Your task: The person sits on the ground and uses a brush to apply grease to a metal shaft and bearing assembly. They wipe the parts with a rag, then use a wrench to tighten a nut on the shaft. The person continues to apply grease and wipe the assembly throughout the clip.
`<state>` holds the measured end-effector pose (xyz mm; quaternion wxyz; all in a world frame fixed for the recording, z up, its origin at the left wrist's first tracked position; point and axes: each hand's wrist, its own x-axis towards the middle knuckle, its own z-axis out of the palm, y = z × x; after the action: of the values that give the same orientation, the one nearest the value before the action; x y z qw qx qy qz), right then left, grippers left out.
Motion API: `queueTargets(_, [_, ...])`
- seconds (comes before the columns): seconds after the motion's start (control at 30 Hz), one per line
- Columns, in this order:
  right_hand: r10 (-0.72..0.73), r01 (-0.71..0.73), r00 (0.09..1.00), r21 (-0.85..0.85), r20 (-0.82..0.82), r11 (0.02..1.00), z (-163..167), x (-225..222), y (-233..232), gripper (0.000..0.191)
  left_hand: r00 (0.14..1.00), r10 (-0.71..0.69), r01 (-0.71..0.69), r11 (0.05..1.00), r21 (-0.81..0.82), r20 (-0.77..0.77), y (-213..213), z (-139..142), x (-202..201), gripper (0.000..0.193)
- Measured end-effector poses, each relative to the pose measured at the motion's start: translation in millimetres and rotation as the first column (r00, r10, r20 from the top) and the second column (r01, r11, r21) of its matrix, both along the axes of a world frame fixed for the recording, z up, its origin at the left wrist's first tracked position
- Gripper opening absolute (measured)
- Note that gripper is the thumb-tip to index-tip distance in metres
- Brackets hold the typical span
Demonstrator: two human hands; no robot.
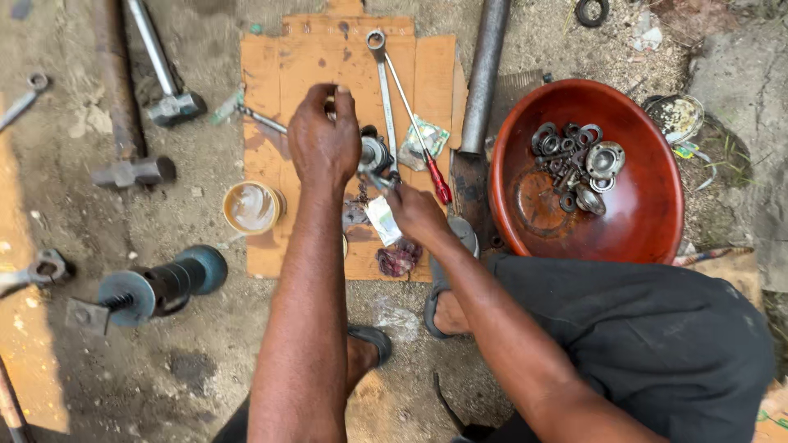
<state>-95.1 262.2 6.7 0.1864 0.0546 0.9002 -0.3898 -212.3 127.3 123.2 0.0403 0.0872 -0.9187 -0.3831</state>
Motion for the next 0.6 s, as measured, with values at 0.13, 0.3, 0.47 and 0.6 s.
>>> queueTargets(0.13, [-0.238, 0.176, 0.935, -0.24, -0.262, 0.955, 2, -17, 5, 0.037, 0.999, 0.006, -0.009, 0.998, 0.067, 0.045, 3, -8, 4, 0.037])
queueTargets(0.3, [-0.121, 0.105, 0.89, -0.061, -0.44, 0.993, -25, -47, -2, 0.031, 0.995, 0.025, -0.025, 1.0, -0.005, 0.095, 3, -7, 3, 0.039])
queueTargets(0.47, [-0.105, 0.108, 0.989, -0.022, 0.106, 0.994, -33, -32, 16, 0.034, 0.986, 0.042, -0.045, 0.999, 0.019, 0.162, 1, -5, 6, 0.04])
queueTargets(0.6, [-0.288, 0.698, 0.705, -0.56, 0.648, 0.447, -7, 1, 11, 0.036, 0.986, 0.023, -0.023, 1.0, 0.0, 0.168, 5, -6, -2, 0.042])
